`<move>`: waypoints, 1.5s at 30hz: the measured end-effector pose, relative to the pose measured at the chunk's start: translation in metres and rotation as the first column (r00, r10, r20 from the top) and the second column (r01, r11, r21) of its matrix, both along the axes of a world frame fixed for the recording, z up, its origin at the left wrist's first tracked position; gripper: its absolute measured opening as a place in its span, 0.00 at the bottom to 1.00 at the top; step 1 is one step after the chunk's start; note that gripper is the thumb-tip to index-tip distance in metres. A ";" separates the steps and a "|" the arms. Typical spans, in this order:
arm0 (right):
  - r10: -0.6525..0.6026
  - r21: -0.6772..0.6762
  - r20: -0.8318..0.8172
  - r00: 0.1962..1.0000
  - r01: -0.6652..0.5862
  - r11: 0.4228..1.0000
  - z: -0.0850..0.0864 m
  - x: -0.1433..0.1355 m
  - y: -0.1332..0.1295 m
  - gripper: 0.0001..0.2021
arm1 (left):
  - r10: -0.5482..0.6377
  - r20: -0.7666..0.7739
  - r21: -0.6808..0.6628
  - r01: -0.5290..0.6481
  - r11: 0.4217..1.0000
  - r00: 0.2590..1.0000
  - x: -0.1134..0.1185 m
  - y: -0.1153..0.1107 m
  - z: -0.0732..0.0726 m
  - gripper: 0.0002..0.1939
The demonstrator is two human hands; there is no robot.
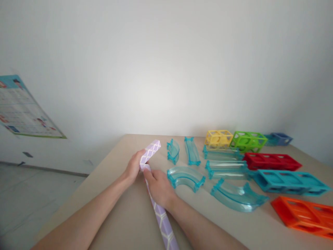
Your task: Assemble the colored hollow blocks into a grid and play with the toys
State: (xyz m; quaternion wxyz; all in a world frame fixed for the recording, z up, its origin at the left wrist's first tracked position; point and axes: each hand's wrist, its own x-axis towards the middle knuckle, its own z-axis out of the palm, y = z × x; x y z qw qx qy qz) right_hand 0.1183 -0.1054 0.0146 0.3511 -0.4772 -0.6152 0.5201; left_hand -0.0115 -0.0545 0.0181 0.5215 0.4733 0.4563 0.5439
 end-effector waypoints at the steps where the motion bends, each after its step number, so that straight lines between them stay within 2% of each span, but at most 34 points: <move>1: 0.006 0.006 0.018 1.000 -0.006 1.000 0.001 0.000 -0.001 0.27 | 0.095 -0.016 0.060 -0.094 0.994 0.995 0.001 0.001 -0.005 0.19; 2: 0.013 0.008 0.017 1.000 -0.013 1.000 0.001 -0.001 -0.002 0.27 | 0.159 -0.016 0.108 -0.156 0.982 0.987 0.001 0.002 -0.009 0.19; 4: 0.020 -0.004 -0.026 0.999 -0.020 1.000 0.002 -0.002 -0.004 0.27 | 0.202 0.000 0.158 -0.199 0.967 0.979 0.002 0.003 -0.013 0.19; 8: 0.023 -0.088 -0.116 0.993 -0.033 0.996 0.003 -0.005 -0.009 0.26 | 0.185 0.023 0.219 -0.185 0.958 0.983 0.001 -0.002 -0.011 0.21; 10: 0.022 -0.198 -0.156 0.987 -0.053 0.979 0.005 -0.007 -0.013 0.25 | 0.145 -0.010 0.269 -0.137 0.953 0.989 0.000 -0.006 -0.008 0.22; 13: 0.017 -0.399 -0.297 0.955 -0.140 0.906 0.011 -0.006 -0.015 0.22 | 0.082 -0.103 0.349 -0.042 0.936 0.991 -0.002 -0.013 -0.001 0.23; 15: 0.044 -0.484 -0.423 0.905 -0.266 0.833 0.014 -0.004 -0.012 0.20 | 0.087 -0.164 0.408 -0.012 0.913 0.983 -0.004 -0.016 0.002 0.24; 19: 0.168 -0.479 -0.645 0.745 -0.566 0.671 0.014 0.002 -0.001 0.21 | 0.142 -0.229 0.520 -0.002 0.854 0.963 -0.012 -0.021 0.004 0.25; 21: 0.207 -0.438 -0.696 0.687 -0.635 0.637 0.011 0.003 0.002 0.21 | 0.152 -0.207 0.548 -0.015 0.836 0.966 -0.014 -0.023 0.004 0.25; 22: 0.212 -0.416 -0.704 0.677 -0.636 0.651 0.010 0.003 0.002 0.21 | 0.137 -0.181 0.545 -0.016 0.838 0.974 -0.014 -0.023 0.004 0.25; 24: 0.178 -0.364 -0.693 0.699 -0.552 0.751 0.009 0.002 0.001 0.22 | 0.038 -0.091 0.486 0.011 0.874 0.995 -0.013 -0.022 0.006 0.25; 26: 0.103 -0.290 -0.664 0.741 -0.382 0.877 0.009 0.002 -0.001 0.22 | -0.095 0.067 0.369 0.064 0.927 0.993 -0.009 -0.018 0.010 0.27; 27: 0.065 -0.251 -0.643 0.763 -0.291 0.923 0.010 0.002 -0.001 0.22 | -0.143 0.154 0.303 0.091 0.949 0.978 -0.008 -0.015 0.013 0.29; 29: 0.015 -0.185 -0.583 0.812 -0.151 0.971 0.012 0.004 0.000 0.22 | -0.182 0.271 0.173 0.138 0.975 0.945 -0.006 -0.009 0.017 0.29; 31: 0.012 -0.133 -0.516 0.857 -0.094 0.987 0.013 0.006 0.003 0.21 | -0.235 0.290 0.055 0.229 0.972 0.928 -0.007 -0.004 0.020 0.25; 33: 0.039 -0.102 -0.465 0.884 -0.097 0.990 0.013 0.007 0.004 0.22 | -0.334 0.275 -0.024 0.354 0.935 0.901 -0.011 -0.002 0.020 0.22; 38: 0.089 -0.117 -0.481 0.872 -0.164 0.979 0.009 0.004 -0.001 0.20 | -0.589 0.211 -0.013 0.605 0.796 0.780 -0.024 0.000 0.018 0.20; 40: 0.096 -0.137 -0.503 0.859 -0.189 0.972 0.010 0.004 -0.003 0.19 | -0.639 0.159 0.027 0.644 0.765 0.752 -0.029 0.004 0.018 0.20; 43: 0.102 -0.164 -0.539 0.836 -0.224 0.961 0.013 0.005 -0.004 0.17 | -0.625 0.095 0.107 0.616 0.780 0.775 -0.034 0.010 0.017 0.17; 45: 0.099 -0.180 -0.558 0.824 -0.236 0.955 0.014 0.006 -0.003 0.17 | -0.642 0.097 0.100 0.635 0.766 0.760 -0.037 0.012 0.017 0.20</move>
